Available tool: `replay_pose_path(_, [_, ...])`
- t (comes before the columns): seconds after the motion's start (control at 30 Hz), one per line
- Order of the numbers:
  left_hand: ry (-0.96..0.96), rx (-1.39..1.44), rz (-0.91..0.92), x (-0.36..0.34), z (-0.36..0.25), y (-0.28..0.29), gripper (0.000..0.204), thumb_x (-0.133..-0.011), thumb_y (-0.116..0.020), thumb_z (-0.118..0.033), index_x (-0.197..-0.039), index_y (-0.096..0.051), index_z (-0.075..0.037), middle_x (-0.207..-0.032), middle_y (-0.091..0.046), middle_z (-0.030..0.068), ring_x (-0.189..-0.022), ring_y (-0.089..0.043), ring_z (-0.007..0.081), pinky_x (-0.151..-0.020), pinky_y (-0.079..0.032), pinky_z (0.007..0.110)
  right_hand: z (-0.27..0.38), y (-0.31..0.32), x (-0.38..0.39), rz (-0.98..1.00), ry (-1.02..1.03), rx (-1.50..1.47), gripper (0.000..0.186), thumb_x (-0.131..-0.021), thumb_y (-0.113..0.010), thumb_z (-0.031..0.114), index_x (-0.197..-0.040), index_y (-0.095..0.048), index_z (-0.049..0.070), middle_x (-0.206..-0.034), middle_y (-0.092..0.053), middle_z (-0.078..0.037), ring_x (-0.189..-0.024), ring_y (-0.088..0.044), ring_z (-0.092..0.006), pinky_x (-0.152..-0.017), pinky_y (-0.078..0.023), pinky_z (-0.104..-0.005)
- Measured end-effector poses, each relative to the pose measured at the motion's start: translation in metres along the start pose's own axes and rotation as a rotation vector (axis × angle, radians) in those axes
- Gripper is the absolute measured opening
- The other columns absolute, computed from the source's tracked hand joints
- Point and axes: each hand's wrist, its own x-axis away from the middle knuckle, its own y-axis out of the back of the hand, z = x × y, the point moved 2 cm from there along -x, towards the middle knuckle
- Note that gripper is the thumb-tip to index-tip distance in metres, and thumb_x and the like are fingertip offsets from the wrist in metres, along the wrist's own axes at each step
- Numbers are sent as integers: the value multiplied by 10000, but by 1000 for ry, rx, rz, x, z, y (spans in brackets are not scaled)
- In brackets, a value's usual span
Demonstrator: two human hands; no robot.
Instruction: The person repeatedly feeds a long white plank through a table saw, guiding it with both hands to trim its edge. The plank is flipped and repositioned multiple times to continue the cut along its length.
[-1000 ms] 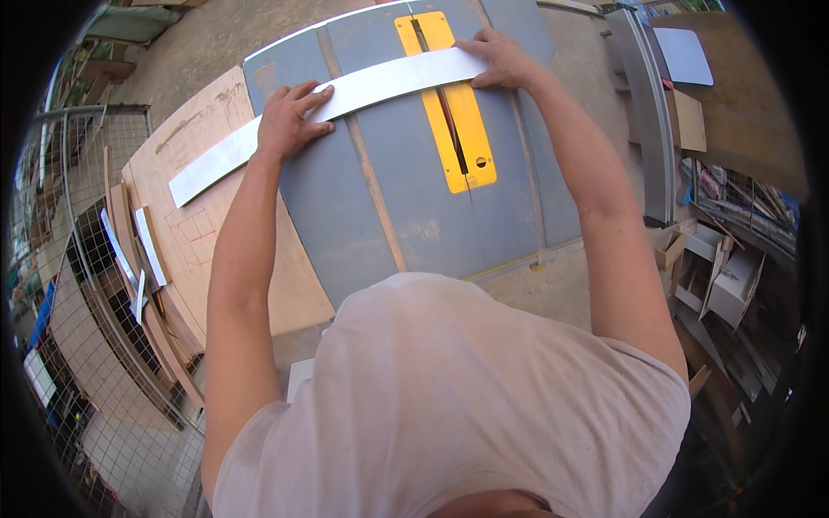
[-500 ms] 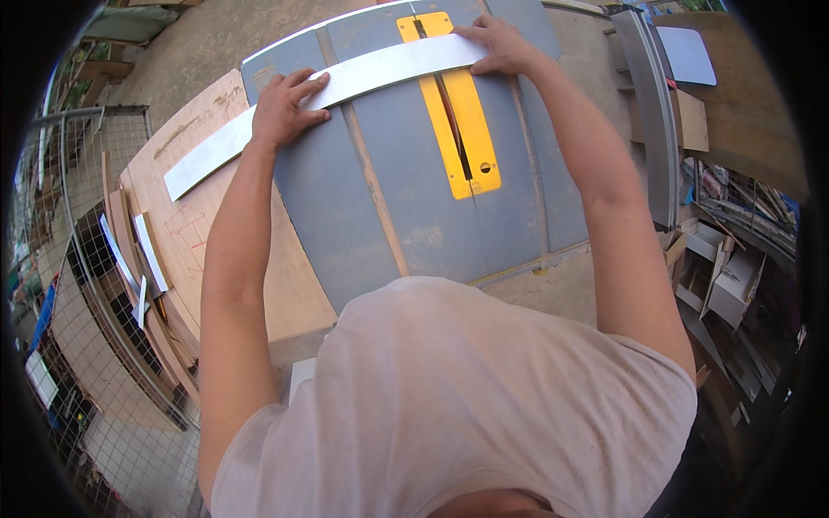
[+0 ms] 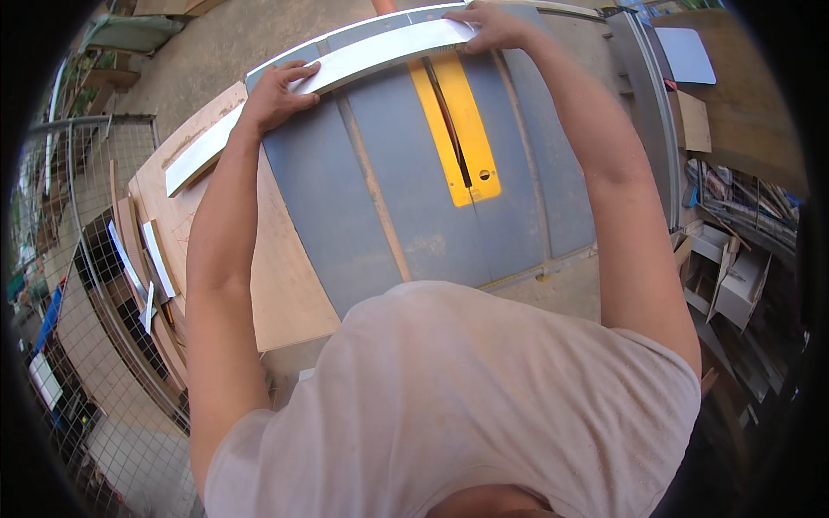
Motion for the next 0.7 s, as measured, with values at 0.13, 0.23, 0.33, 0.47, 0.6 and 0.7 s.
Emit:
replay_pose_path(0.13, [278,514,367,25,-35,31,651,-764,-821,-208,-1391,-699,-80,-1187,-747,98,-1120,-649,213,-1031,-476,318,29,17,43,116,-106,-298,810,-665,-787,295,-1446,-631,146,-1326,-642,-207,-1200,-598,-368,-1098,-463,-400])
replay_pose_path(0.23, [345,641,512,53,-60,32,742,-696,-902,-324,-1380,-714,-105,-1113,-744,80,-992,-637,184,-926,-487,298,65,19,99,170,-252,-544,715,-653,-726,81,-1367,-712,85,-1236,-749,-149,-1081,-696,-292,-1075,-506,-295])
replay_pose_path(0.33, [349,783,501,86,-81,18,767,-638,-958,-308,-1341,-739,-91,-1084,-722,71,-937,-611,184,-888,-491,304,85,12,139,228,-262,-571,720,-649,-753,111,-1361,-699,24,-1217,-750,-141,-1054,-700,-262,-1019,-525,-257])
replay_pose_path(0.47, [371,760,492,123,-110,4,763,-618,-990,-286,-1317,-754,-91,-1075,-715,79,-953,-612,199,-892,-492,308,94,-5,181,283,-258,-494,729,-652,-791,215,-1373,-719,131,-1187,-746,-146,-1033,-697,-280,-965,-543,-309])
replay_pose_path(0.6, [229,618,402,158,-119,-19,690,-705,-938,-214,-1352,-728,-100,-1260,-716,78,-1076,-641,229,-1033,-475,333,103,-35,214,156,-227,-209,761,-653,-813,281,-1403,-692,228,-1264,-665,-155,-1129,-649,-327,-1014,-525,-406])
replay_pose_path(0.7, [139,345,292,181,-134,-31,658,-742,-900,-195,-1373,-716,-195,-1466,-635,72,-1190,-603,270,-1150,-443,368,116,-47,232,105,-265,-122,766,-677,-828,284,-1420,-646,234,-1327,-595,-151,-1225,-581,-346,-1063,-486,-453])
